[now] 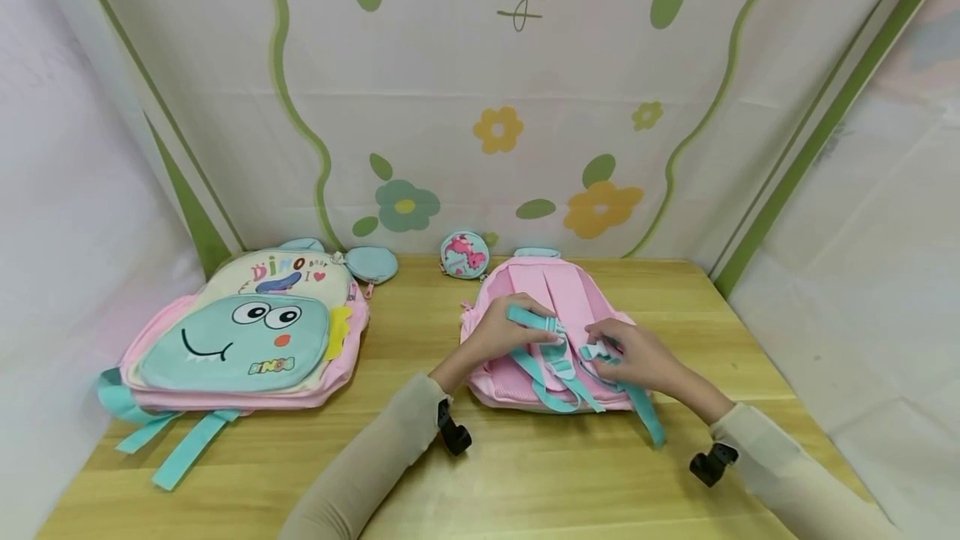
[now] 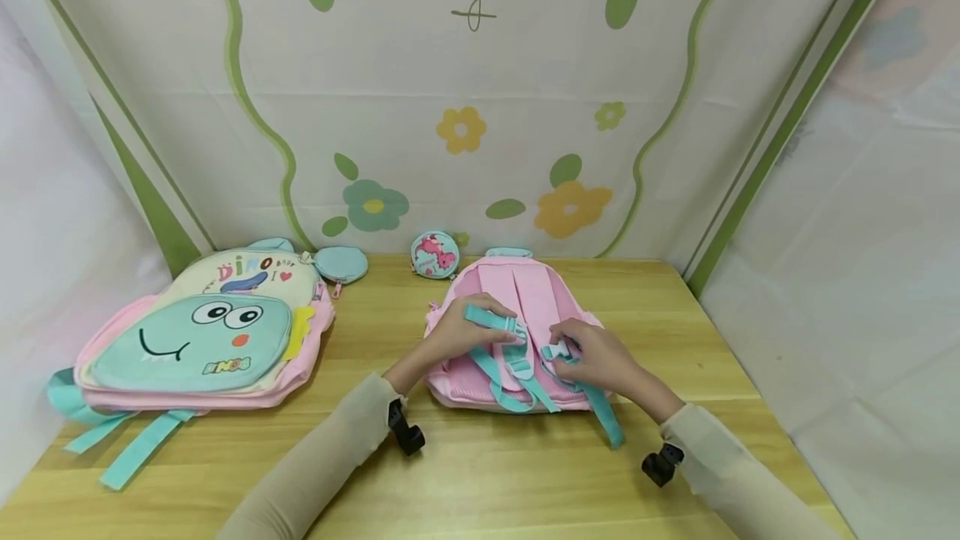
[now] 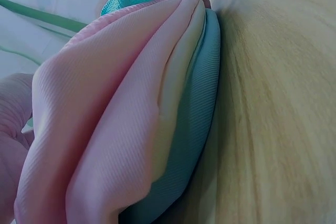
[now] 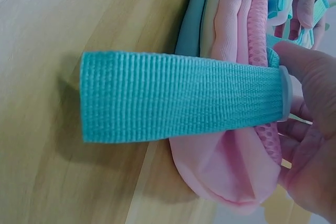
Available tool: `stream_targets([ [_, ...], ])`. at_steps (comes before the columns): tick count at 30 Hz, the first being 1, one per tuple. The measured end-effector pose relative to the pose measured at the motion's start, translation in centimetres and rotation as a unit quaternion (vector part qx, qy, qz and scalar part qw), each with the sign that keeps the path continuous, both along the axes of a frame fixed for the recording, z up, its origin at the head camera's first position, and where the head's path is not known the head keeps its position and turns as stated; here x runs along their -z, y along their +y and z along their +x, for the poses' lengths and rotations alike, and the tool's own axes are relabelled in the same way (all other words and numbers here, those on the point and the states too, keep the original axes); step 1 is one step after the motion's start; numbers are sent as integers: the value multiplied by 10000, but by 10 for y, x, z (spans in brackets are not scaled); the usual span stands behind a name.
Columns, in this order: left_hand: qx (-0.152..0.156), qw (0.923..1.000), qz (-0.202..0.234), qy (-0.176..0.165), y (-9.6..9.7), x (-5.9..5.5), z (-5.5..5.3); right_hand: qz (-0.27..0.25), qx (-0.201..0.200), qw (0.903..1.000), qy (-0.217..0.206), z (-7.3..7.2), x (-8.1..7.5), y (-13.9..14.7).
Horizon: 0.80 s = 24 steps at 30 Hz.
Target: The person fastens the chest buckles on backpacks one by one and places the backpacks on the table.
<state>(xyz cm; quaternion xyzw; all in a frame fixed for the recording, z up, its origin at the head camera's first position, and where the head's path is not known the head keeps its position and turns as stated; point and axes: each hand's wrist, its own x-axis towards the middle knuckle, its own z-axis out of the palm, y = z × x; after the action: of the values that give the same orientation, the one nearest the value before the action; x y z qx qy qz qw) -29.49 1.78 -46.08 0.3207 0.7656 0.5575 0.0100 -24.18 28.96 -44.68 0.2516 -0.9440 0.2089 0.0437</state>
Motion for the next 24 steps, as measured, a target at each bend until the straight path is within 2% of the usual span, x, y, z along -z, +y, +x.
stream_targets([
  [12,10,10000,-54,-21,0,0,1,38,-361,9993,-131,-1,-10,-3],
  [19,69,10000,-40,-22,-1,-1,2,182,-655,9977,-56,-2,-18,-8],
  [24,31,9999,-34,109,-1,0,2,231,-711,9970,-177,-1,-23,-14],
])
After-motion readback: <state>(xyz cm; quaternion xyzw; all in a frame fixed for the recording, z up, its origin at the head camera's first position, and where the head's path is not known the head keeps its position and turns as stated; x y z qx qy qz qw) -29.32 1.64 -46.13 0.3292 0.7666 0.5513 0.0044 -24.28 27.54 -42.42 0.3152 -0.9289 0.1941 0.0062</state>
